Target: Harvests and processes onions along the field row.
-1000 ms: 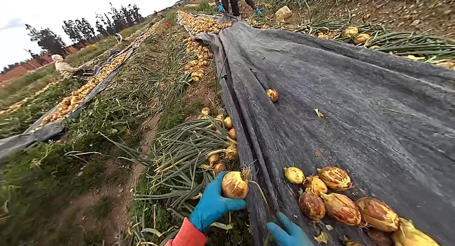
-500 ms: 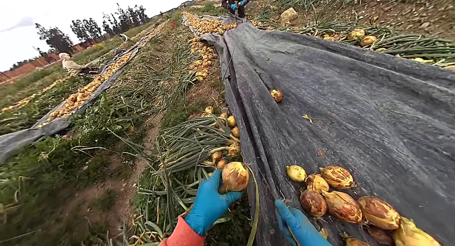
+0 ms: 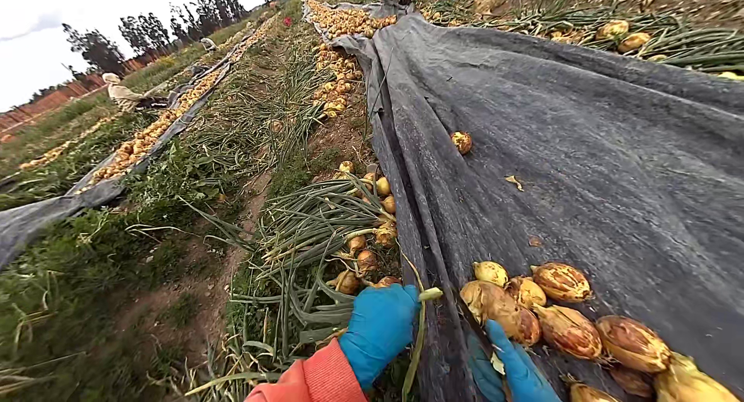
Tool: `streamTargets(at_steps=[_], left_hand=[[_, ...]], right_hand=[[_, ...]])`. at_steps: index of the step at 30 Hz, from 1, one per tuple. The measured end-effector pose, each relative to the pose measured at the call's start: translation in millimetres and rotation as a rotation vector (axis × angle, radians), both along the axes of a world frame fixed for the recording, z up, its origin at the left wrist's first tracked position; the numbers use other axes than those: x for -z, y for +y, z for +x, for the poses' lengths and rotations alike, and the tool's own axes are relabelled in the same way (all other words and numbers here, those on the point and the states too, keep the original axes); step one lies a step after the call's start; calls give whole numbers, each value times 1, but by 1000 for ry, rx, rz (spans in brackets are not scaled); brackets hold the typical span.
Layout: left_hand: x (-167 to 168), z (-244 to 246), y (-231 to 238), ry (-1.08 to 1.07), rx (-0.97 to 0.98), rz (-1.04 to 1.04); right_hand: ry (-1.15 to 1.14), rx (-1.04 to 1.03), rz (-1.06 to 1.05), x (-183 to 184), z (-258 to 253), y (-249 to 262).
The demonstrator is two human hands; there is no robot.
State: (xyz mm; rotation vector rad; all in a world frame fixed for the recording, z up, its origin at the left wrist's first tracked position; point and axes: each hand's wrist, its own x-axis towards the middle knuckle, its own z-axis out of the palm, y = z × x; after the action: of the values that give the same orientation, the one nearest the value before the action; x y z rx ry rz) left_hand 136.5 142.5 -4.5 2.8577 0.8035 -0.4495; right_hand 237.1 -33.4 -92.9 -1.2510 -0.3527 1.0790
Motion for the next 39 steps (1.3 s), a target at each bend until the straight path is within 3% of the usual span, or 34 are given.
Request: streamTargets(at_steps=[2,4,7,10,14,16,18,20,22,24,27,29,31,33,35,37,39], left_hand=[[7,18,55,362,-292,69],[38,25,82,318,-232,101],[101,29,69,263,-80,-187],[120,20,72,173,-221,-352],[89,-6,54,-236,-443,-570],[62,-7,14,-452,-298,-431],[44,-1,-28,-659,-18,-157],[12,7,-53,-517,84,-128],[-23,13,-61,-151,118,-354],[-30,15,-67,11,156,-467],[-24,25,-33,169,4,-200],[-2,36,34,349,-210,-40],[46,38,92,274,-295,-108],[103,40,112,127,-356,-205],[141,45,116,77,-446,-175],[145,44,115,59,-515,-168],[121,41,112,48,-540,-245]], right_hand=[[-135,134,75,-5,21,-16],[-230,195,39,-8,48,-17],[-223,-9,-169,-18,38,-10],[-127,-46,-244,-14,17,-3],[-89,-53,-422,21,5,0],[-64,-198,-464,31,3,4],[-52,-240,-361,20,-2,7],[30,-116,-210,-12,-7,3],[179,18,-47,-19,-7,-2],[256,97,34,-22,-3,-2],[175,106,22,-19,4,-2],[90,115,104,-3,14,-10],[-3,89,91,-1,30,-15],[-24,-27,33,2,33,-14],[-39,-129,-42,1,28,-9],[-41,-179,-136,1,19,-7],[-36,-172,-230,8,14,-8]])
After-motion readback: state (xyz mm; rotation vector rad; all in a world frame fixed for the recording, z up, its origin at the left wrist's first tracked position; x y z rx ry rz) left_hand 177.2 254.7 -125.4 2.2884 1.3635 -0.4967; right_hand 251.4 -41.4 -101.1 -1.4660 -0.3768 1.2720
